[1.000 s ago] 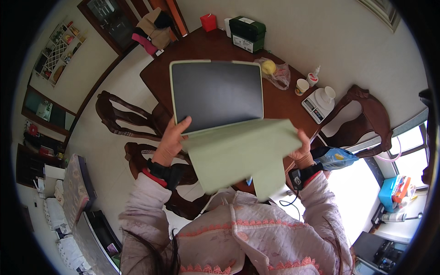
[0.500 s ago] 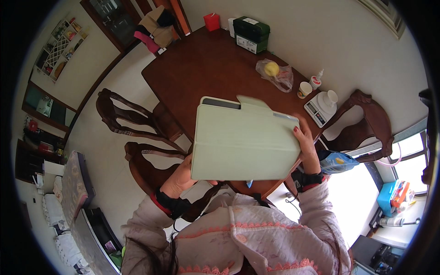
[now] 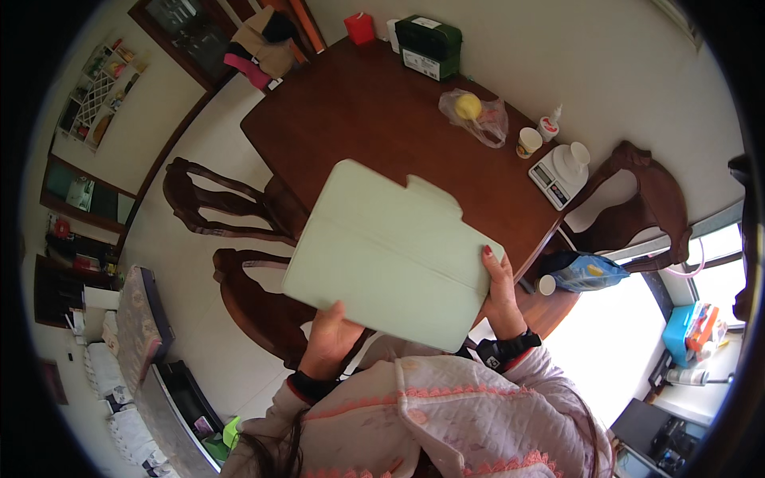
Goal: The person wipes the kitchen countertop and cutting board with a cloth, then moves to the dining area to wipe a wooden table. They also wash their hands at a bathroom sink and handle a tablet on the table.
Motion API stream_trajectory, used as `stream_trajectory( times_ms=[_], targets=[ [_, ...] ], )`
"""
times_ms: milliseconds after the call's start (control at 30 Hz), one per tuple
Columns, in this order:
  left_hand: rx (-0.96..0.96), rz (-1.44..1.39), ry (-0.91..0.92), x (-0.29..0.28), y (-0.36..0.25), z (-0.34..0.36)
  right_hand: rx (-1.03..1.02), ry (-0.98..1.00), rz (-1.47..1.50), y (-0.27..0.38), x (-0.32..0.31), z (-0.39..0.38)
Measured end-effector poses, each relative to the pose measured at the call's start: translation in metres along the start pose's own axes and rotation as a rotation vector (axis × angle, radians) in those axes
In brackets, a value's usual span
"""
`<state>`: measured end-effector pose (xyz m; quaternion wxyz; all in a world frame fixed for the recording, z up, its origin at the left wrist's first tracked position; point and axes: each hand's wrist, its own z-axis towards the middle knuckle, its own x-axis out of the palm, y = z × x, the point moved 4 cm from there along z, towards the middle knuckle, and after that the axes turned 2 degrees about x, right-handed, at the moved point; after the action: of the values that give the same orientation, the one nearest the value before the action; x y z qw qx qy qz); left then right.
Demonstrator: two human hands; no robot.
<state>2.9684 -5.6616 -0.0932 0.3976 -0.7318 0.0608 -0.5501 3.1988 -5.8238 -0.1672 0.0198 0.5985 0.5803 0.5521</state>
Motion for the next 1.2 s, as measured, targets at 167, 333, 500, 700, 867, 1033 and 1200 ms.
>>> stream_trajectory(
  times_ms=[167, 333, 500, 700, 867, 1033, 1200],
  targets=[
    [-0.103, 0.075, -0.268, -0.009, 0.012, -0.023, -0.71, -0.004, -1.098, 0.051, 0.019, 0.008],
    [-0.183, 0.22, -0.302, -0.008, 0.021, -0.042, -0.38, 0.671, -1.222, 0.04, 0.056, 0.02],
    [-0.048, 0.409, -0.413, -0.017, 0.032, -0.049, 0.106, 0.968, -0.769, 0.019, 0.067, 0.026],
    [0.055, 0.53, -0.419, -0.038, 0.056, -0.063, 0.293, 0.952, -0.808, -0.012, 0.052, 0.043],
    [-0.026, 0.603, -0.634, -0.041, 0.076, -0.099, 0.274, 1.045, -0.726, -0.037, 0.036, 0.029],
    [-0.034, 0.919, -0.487, -0.038, 0.071, -0.126, 0.287, 1.061, -0.713, -0.043, 0.025, 0.002],
    [-0.032, 0.381, -0.523, -0.052, 0.062, -0.164, 0.215, 1.006, -0.738, -0.05, 0.049, -0.037]
  ],
)
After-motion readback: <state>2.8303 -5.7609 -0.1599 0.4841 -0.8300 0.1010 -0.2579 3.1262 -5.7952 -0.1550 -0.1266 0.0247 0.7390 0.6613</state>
